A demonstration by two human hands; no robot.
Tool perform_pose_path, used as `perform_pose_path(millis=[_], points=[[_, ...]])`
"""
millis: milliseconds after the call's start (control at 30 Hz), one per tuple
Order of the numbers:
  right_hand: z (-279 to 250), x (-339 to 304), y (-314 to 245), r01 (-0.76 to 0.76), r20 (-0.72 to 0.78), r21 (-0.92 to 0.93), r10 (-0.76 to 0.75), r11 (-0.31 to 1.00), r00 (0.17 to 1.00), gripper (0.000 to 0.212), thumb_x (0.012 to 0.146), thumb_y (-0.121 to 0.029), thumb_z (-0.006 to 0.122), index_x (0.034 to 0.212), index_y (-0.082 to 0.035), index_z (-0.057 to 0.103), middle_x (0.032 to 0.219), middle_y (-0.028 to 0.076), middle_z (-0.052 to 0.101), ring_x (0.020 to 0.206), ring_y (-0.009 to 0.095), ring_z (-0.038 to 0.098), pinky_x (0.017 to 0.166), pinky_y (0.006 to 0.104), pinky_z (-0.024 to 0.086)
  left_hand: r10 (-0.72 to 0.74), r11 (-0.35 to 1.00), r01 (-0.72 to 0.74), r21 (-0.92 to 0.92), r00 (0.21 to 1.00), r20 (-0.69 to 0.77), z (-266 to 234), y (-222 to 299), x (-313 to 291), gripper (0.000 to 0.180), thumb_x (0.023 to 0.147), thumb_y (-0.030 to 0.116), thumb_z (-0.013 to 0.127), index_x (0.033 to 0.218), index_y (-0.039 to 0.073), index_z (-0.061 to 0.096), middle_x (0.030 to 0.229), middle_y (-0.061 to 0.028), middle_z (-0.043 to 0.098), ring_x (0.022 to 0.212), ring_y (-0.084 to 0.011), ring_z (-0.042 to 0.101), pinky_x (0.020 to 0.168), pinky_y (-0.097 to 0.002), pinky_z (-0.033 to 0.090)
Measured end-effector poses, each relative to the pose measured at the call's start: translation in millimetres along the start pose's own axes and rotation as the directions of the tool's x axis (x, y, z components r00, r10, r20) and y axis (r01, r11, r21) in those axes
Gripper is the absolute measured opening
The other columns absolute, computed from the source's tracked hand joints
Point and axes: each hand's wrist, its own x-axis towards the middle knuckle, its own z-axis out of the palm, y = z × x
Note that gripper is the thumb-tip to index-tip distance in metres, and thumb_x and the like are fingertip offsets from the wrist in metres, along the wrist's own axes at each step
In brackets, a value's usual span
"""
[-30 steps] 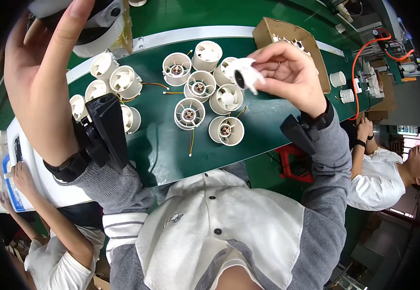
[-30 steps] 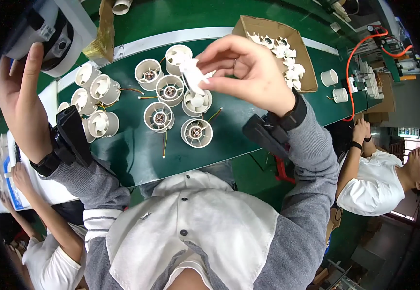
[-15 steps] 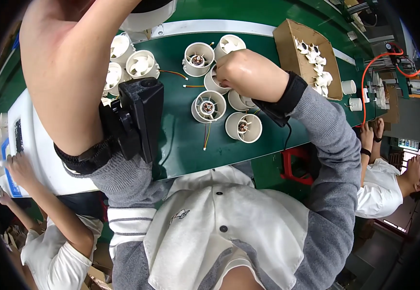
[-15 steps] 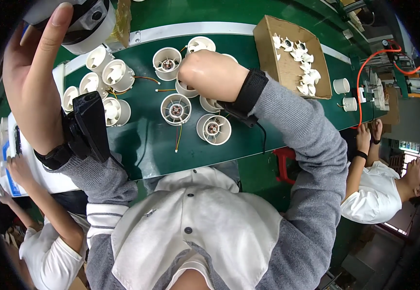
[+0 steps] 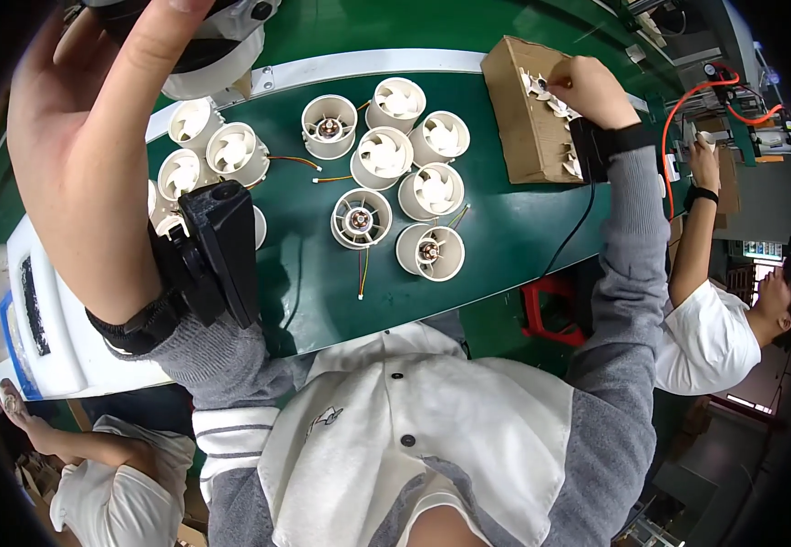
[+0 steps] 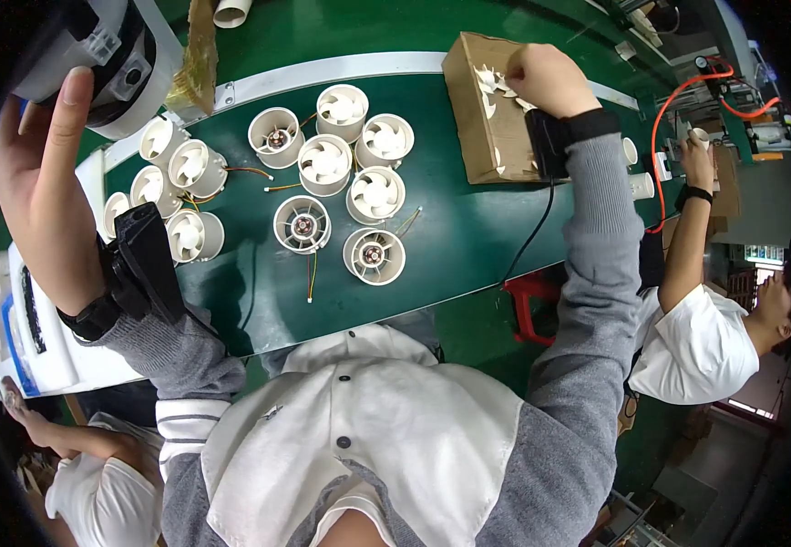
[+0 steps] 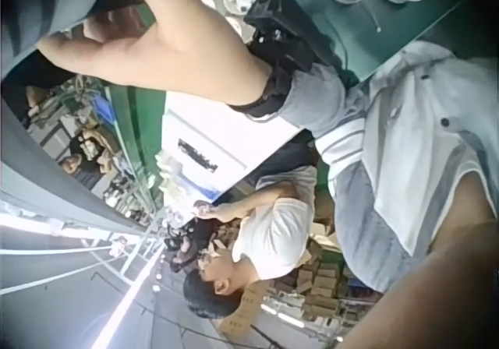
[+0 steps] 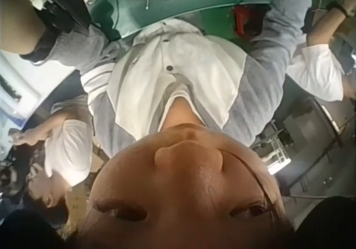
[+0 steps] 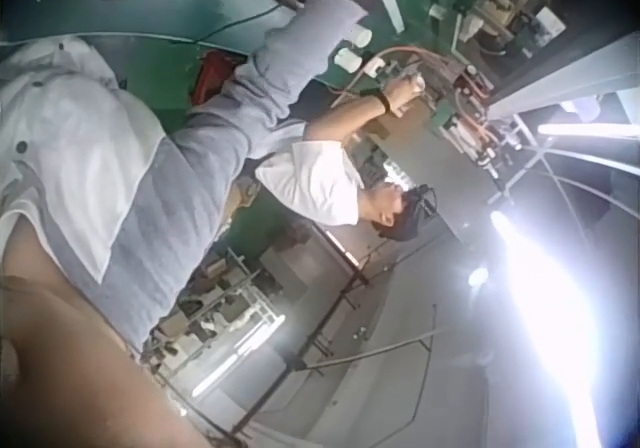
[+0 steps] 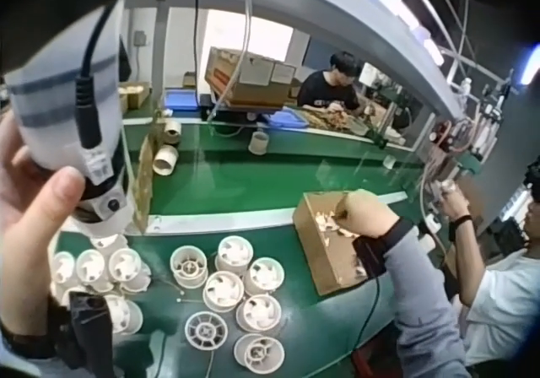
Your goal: The person picks up fan blades from a box and inserts them into fan housings before pressing them down with a handheld tool. They repeat this process for several units, occasionally moving housings to reach others on the table.
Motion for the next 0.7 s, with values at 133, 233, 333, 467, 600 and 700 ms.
perform_pose_path(millis=[133, 233, 333, 467, 600, 700], points=[[50, -4, 62, 0.006, 0.012, -0.007, -0.005, 1.000, 1.000, 0.030, 0.065, -0.013, 0.075, 0.091, -0.001, 0.068, 0.080, 0.016, 0.065, 0.072, 0.028, 0.063, 0.066, 0.0333, 0.050, 0.152, 0.984, -0.168, 0.057, 0.964, 0.219, -8, -22, 7, 0.045, 0.085, 0.031, 0.068, 0.115, 0.000, 0.055, 0.105, -0.0158, 0.063, 0.099, -0.0215, 0.060, 0.090, -0.0323, 0.044], [54, -8, 53, 0.022, -0.036, -0.013, -0.022, 1.000, 0.999, 0.031, 0.063, -0.013, 0.076, 0.091, -0.002, 0.068, 0.079, 0.016, 0.065, 0.072, 0.028, 0.062, 0.067, 0.0332, 0.050, 0.179, 0.978, -0.196, 0.076, 0.965, 0.191, -9, -26, 5, 0.044, 0.085, 0.030, 0.068, 0.115, 0.000, 0.054, 0.104, -0.0155, 0.063, 0.099, -0.0213, 0.060, 0.091, -0.0324, 0.043], [45, -10, 55, -0.026, 0.154, 0.023, 0.022, 0.999, 0.988, 0.036, 0.067, -0.017, 0.077, 0.097, -0.001, 0.066, 0.080, 0.011, 0.066, 0.070, 0.024, 0.062, 0.067, 0.0342, 0.049, 0.193, 0.974, -0.211, 0.081, 0.963, 0.190, -11, -31, 8, 0.043, 0.086, 0.030, 0.067, 0.115, 0.001, 0.054, 0.104, -0.0150, 0.063, 0.099, -0.0211, 0.060, 0.091, -0.0324, 0.043], [32, -36, 41, 0.028, -0.112, 0.789, 0.098, 0.614, 0.989, 0.037, 0.078, -0.023, 0.073, 0.106, -0.002, 0.061, 0.090, 0.008, 0.065, 0.072, 0.021, 0.061, 0.065, 0.0364, 0.047, 0.190, 0.977, -0.204, 0.067, 0.967, 0.172, -13, -34, 9, 0.042, 0.086, 0.029, 0.067, 0.115, 0.001, 0.054, 0.102, -0.0144, 0.063, 0.099, -0.0208, 0.060, 0.092, -0.0321, 0.042], [34, -62, 8, 0.274, -0.304, 0.811, 0.028, -0.516, 0.952, 0.039, 0.087, -0.023, 0.065, 0.117, -0.002, 0.055, 0.097, 0.005, 0.061, 0.076, 0.015, 0.058, 0.064, 0.0312, 0.045, 0.199, 0.977, -0.205, 0.061, 0.976, 0.091, -1, -17, 5, 0.042, 0.086, 0.029, 0.067, 0.114, 0.000, 0.054, 0.101, -0.0143, 0.064, 0.097, -0.0208, 0.060, 0.092, -0.0317, 0.042], [27, -69, -28, 0.242, -0.334, 0.770, -0.049, -0.591, 0.941, 0.038, 0.088, -0.020, 0.062, 0.120, -0.003, 0.053, 0.096, 0.006, 0.061, 0.076, 0.014, 0.056, 0.065, 0.0284, 0.045, 0.156, 0.969, -0.159, 0.188, 0.987, 0.034, 0, -1, 0, 0.042, 0.086, 0.029, 0.067, 0.114, 0.000, 0.054, 0.101, -0.0145, 0.064, 0.097, -0.0209, 0.060, 0.092, -0.0314, 0.042]])
